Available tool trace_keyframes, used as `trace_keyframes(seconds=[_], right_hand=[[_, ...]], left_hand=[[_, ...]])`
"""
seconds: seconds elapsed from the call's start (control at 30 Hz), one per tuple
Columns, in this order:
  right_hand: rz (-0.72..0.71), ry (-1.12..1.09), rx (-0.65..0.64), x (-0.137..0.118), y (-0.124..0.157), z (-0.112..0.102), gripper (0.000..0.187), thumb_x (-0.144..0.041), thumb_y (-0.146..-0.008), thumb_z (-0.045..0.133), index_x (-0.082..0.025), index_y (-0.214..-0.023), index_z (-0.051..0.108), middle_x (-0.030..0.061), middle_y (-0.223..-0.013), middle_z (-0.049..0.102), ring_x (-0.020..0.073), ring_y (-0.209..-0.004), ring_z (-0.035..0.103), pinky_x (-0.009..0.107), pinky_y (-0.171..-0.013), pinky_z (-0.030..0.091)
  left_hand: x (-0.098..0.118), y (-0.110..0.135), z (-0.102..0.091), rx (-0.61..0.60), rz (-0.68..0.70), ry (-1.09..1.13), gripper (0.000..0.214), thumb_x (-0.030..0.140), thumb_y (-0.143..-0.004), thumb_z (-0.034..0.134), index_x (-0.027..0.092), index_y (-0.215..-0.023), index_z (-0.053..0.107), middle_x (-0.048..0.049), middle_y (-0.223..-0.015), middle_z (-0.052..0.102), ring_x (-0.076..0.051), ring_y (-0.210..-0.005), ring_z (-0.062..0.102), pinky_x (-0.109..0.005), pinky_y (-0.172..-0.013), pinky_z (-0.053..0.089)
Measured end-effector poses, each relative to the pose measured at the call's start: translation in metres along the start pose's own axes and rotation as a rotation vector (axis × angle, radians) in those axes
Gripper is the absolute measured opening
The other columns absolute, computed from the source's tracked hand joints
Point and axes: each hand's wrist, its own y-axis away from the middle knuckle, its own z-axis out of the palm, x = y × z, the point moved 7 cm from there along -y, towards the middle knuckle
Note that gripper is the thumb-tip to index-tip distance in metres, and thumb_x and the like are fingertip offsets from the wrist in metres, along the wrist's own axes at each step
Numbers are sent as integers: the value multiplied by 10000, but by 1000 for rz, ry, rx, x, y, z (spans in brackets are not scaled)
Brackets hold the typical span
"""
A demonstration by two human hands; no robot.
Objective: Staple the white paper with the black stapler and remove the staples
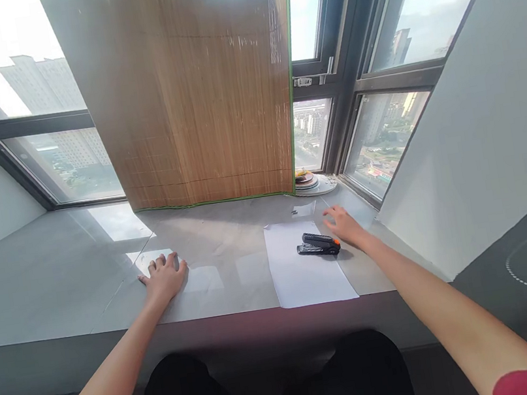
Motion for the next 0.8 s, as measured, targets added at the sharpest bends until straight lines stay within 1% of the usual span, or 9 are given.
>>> trace_keyframes(seconds=[0.1, 0.17, 0.23, 0.3, 0.47, 0.6, 0.67, 0.73, 0.8], right_hand=[[-301, -76, -115, -38, -27, 17, 469, -432, -1015, 545, -223, -1430, 609, 150, -1585, 519, 318, -1475, 468, 503, -1254, 344], [-381, -66, -217, -54, -39, 34, 586, -504, -1016, 553, -247, -1542, 520, 130, -1718, 366, 327, -1587, 330, 531, -1307, 249], [-363, -34, -301, -62, -47, 51, 703, -591, -1015, 531, -244, -1618, 436, 131, -1782, 222, 339, -1647, 199, 541, -1332, 177], [-319, 6, -368, -64, -50, 66, 788, -681, -1014, 473, -225, -1651, 388, 148, -1798, 147, 346, -1665, 134, 551, -1340, 131], [-290, 152, -366, -72, -55, 87, 816, -701, -1039, 327, -155, -1642, 387, 216, -1761, 235, 352, -1656, 177, 621, -1326, 67], [-278, 199, -365, -99, -62, 101, 793, -674, -1053, 294, -188, -1678, 321, 201, -1771, 217, 366, -1661, 144, 710, -1287, 71], [-291, 194, -384, -124, -65, 110, 802, -675, -1052, 297, -184, -1687, 304, 207, -1775, 197, 375, -1660, 138, 719, -1282, 68], [-316, 182, -394, -156, -69, 118, 808, -675, -1052, 305, -178, -1689, 301, 216, -1776, 187, 384, -1659, 137, 726, -1278, 56], [-333, 161, -400, -191, -73, 126, 802, -676, -1054, 315, -186, -1688, 303, 220, -1775, 186, 386, -1658, 135, 739, -1270, 43]], left_hand=[[0, 0, 0, 12, -7, -2, 657, 556, -1029, 310, 237, -1566, 514, -214, -1674, 395, -479, -1515, 332, -830, -1146, 223], [0, 0, 0, 22, -6, -7, 650, 554, -1029, 321, 237, -1561, 519, -213, -1669, 402, -482, -1506, 344, -829, -1147, 228], [-1, 0, 0, 20, -3, -13, 645, 552, -1033, 321, 239, -1561, 519, -209, -1670, 403, -479, -1507, 345, -823, -1155, 224], [-2, 0, 1, 6, -6, -13, 646, 551, -1039, 309, 239, -1565, 515, -205, -1675, 400, -475, -1520, 331, -820, -1163, 215], [-1, 2, 5, -4, -10, -17, 633, 531, -1054, 303, 253, -1589, 499, -189, -1698, 381, -461, -1550, 302, -809, -1179, 211], [-3, 0, 1, -40, -9, -56, 652, 555, -1051, 328, 280, -1623, 479, -161, -1718, 371, -460, -1548, 321, -783, -1187, 242], [-13, -5, -4, -90, 56, -65, 651, 555, -1042, 369, 305, -1634, 475, -139, -1704, 408, -448, -1529, 369, -732, -1198, 286], [-34, -12, -12, -118, 98, -70, 660, 530, -1041, 391, 299, -1657, 443, -137, -1681, 451, -431, -1526, 392, -667, -1218, 309], [-72, -18, -23, -67, -47, -106, 688, 551, -1051, 353, 259, -1670, 428, -179, -1689, 425, -468, -1568, 314, -700, -1227, 251]])
